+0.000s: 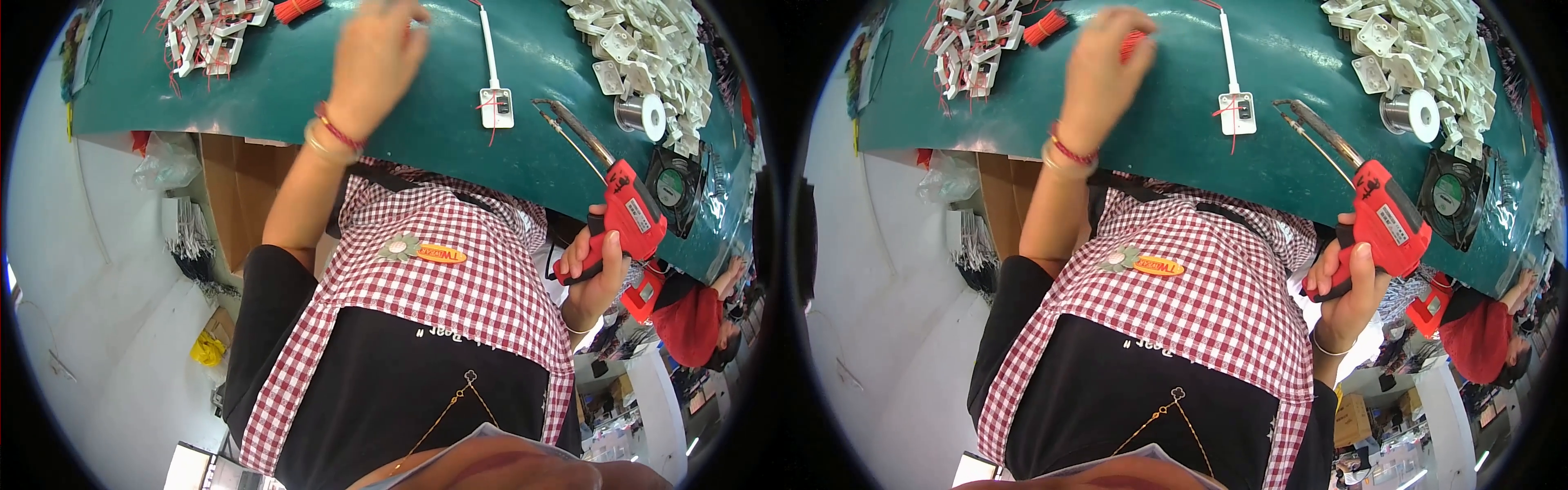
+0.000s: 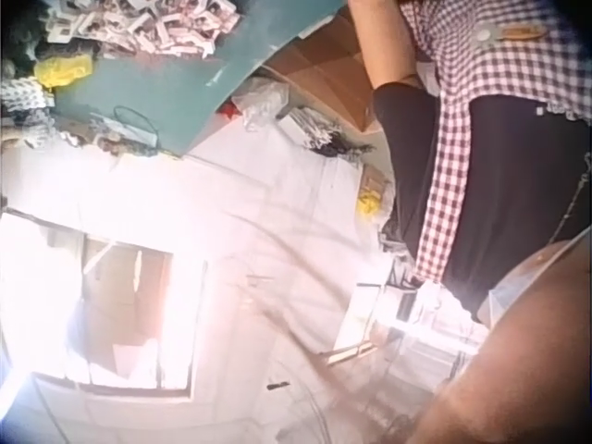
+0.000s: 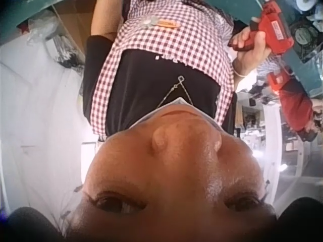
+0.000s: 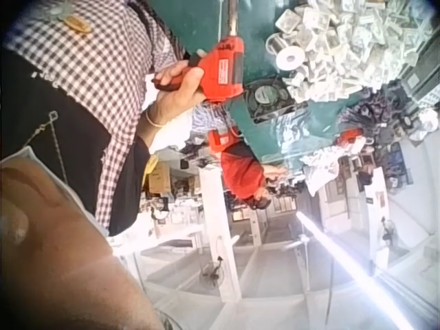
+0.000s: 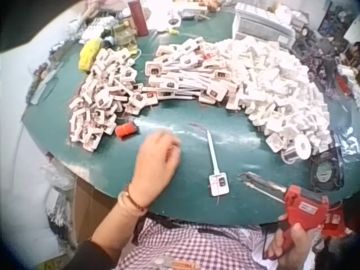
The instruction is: Soldering wires onto small electronic components at a factory assembly station.
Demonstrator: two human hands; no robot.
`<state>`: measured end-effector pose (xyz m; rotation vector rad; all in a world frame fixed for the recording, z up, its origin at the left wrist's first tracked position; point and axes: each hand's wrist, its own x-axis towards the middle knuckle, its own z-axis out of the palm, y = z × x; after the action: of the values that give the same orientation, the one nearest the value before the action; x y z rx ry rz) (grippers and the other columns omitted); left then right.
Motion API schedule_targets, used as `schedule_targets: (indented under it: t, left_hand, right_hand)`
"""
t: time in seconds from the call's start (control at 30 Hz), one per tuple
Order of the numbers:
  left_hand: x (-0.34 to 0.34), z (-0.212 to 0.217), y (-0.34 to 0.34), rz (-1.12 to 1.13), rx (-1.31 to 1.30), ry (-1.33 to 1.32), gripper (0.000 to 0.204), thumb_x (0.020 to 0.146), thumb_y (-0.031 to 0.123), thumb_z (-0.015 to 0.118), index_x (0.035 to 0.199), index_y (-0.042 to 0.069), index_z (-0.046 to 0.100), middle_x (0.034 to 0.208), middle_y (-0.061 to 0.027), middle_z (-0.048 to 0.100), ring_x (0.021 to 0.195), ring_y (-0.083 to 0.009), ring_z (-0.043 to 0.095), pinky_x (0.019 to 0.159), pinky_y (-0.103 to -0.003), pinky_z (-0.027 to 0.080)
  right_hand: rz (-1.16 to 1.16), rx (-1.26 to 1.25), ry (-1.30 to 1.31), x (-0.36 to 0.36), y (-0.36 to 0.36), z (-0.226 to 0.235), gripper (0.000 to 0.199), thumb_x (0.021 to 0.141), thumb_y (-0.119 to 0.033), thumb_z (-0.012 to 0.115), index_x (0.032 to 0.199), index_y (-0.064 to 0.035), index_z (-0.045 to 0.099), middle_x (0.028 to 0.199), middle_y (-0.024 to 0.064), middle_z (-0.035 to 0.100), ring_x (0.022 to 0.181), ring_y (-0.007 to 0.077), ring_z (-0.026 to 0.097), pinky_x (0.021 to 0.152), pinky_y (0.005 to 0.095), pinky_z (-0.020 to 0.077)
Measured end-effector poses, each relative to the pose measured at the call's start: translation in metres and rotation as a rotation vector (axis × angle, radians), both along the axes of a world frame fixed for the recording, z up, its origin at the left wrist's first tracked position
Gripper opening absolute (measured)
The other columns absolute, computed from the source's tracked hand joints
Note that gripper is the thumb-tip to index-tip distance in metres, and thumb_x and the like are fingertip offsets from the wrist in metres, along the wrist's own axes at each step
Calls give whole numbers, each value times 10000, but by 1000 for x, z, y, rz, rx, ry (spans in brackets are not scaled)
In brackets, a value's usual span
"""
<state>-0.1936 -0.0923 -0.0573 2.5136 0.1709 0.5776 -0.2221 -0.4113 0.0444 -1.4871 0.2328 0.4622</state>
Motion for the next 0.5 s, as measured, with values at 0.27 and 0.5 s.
schedule_targets:
  t: [0.27, 0.5]
  left_hand:
    - [15, 14, 37, 50, 190, 330, 65, 783, 106, 575, 808, 46, 580, 855, -130, 565, 863, -327, 540, 718, -441, 413]
    - [13, 18, 32, 71, 234, 228, 106, 816, 141, 550, 801, 44, 591, 823, -149, 581, 843, -336, 554, 712, -453, 422]
  right_hand:
    - [-10, 60, -3, 1, 1, -2, 395, 954, -275, 448, 1155, 65, 463, 588, 50, 451, 399, 89, 401, 401, 247, 390]
    - [-18, 67, 9, 0, -4, -4, 402, 951, -281, 458, 1156, 65, 461, 588, 48, 451, 400, 89, 403, 404, 249, 392]
